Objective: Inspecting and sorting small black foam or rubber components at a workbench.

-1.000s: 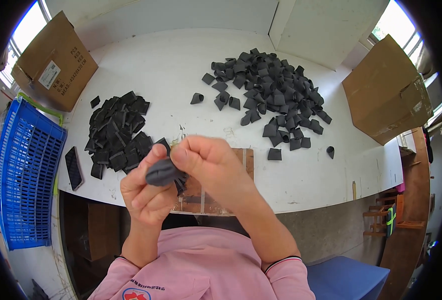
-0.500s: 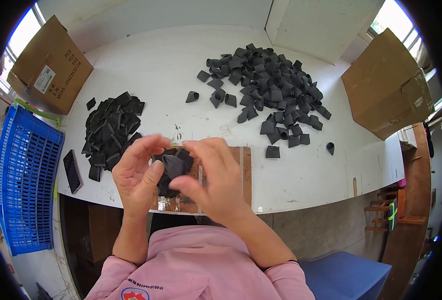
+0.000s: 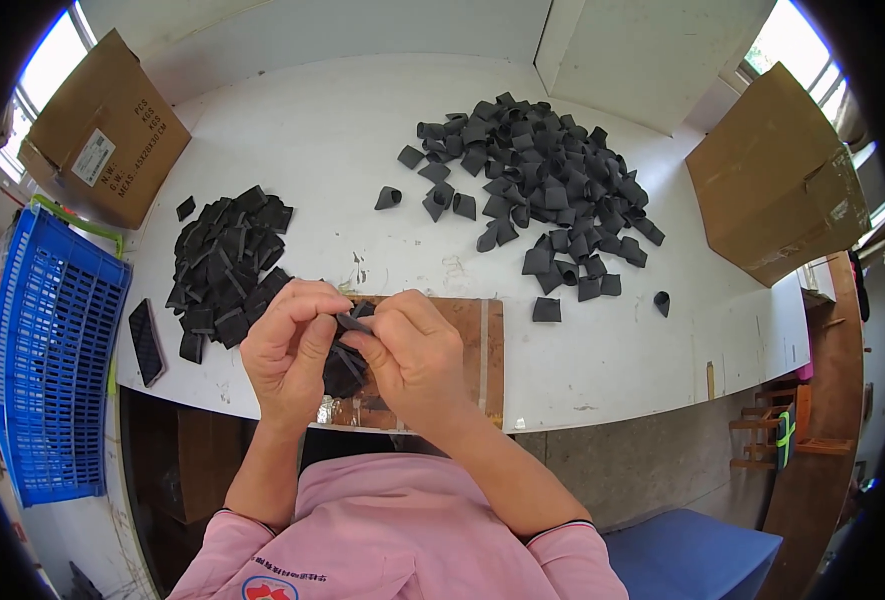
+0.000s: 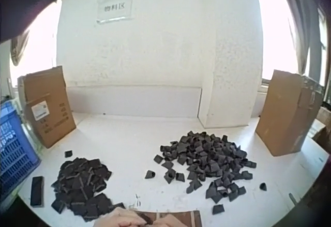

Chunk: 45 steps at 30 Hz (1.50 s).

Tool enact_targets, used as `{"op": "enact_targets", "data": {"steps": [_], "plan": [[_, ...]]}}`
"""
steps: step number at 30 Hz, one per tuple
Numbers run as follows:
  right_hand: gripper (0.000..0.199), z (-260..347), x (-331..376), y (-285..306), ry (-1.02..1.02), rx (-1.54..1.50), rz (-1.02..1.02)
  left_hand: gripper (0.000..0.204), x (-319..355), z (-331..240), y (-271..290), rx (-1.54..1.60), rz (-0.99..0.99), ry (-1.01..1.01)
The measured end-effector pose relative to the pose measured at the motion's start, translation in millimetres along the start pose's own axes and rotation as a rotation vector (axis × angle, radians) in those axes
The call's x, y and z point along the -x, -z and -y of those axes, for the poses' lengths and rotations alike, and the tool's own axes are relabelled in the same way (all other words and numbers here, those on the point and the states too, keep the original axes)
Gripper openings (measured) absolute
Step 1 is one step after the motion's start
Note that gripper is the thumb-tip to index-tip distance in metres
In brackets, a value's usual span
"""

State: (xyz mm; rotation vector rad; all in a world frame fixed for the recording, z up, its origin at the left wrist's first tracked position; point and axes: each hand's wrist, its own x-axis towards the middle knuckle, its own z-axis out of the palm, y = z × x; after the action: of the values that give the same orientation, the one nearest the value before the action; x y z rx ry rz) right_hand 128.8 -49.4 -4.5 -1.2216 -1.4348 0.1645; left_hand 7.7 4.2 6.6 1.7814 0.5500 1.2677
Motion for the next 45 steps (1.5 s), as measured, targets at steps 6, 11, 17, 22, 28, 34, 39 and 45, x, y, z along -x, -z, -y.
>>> {"op": "enact_targets", "data": {"steps": [6, 11, 17, 22, 28, 34, 39, 45], "plan": [[0.012, 18, -8, 7, -0.115, -0.029, 0.072, 0.012, -4, -2, -2, -0.005, -0.047, -0.067], [0.016, 29, -18, 14, -0.219, -0.160, 0.135, 0.011, -1, -3, 2, 0.821, -0.146, 0.253], [0.012, 17, -14, 10, 0.002, 0.015, 0.088, 0.011, 12, 3, 3, 0.981, -0.162, 0.377], [0.012, 8, -6, 3, 0.017, 0.048, 0.034, 0.013, 13, 1, 6, 0.630, -0.136, 0.286], [0.010, 15, -19, 16, 0.027, 0.108, 0.157, 0.007, 6, 0, 12, 0.145, -0.052, 0.371], [0.023, -13, -52, 37, -0.511, -0.615, -0.159, 0.018, 21, 56, 7, -0.419, 0.004, 0.309], [0.027, -13, 16, 25, -0.825, -0.484, 0.124, 0.028, 37, 97, -5, -0.839, 0.094, 0.330], [0.025, -13, 60, 16, -0.929, -0.441, 0.280, 0.013, 38, 108, 2, -0.607, 0.011, 0.094]]}}
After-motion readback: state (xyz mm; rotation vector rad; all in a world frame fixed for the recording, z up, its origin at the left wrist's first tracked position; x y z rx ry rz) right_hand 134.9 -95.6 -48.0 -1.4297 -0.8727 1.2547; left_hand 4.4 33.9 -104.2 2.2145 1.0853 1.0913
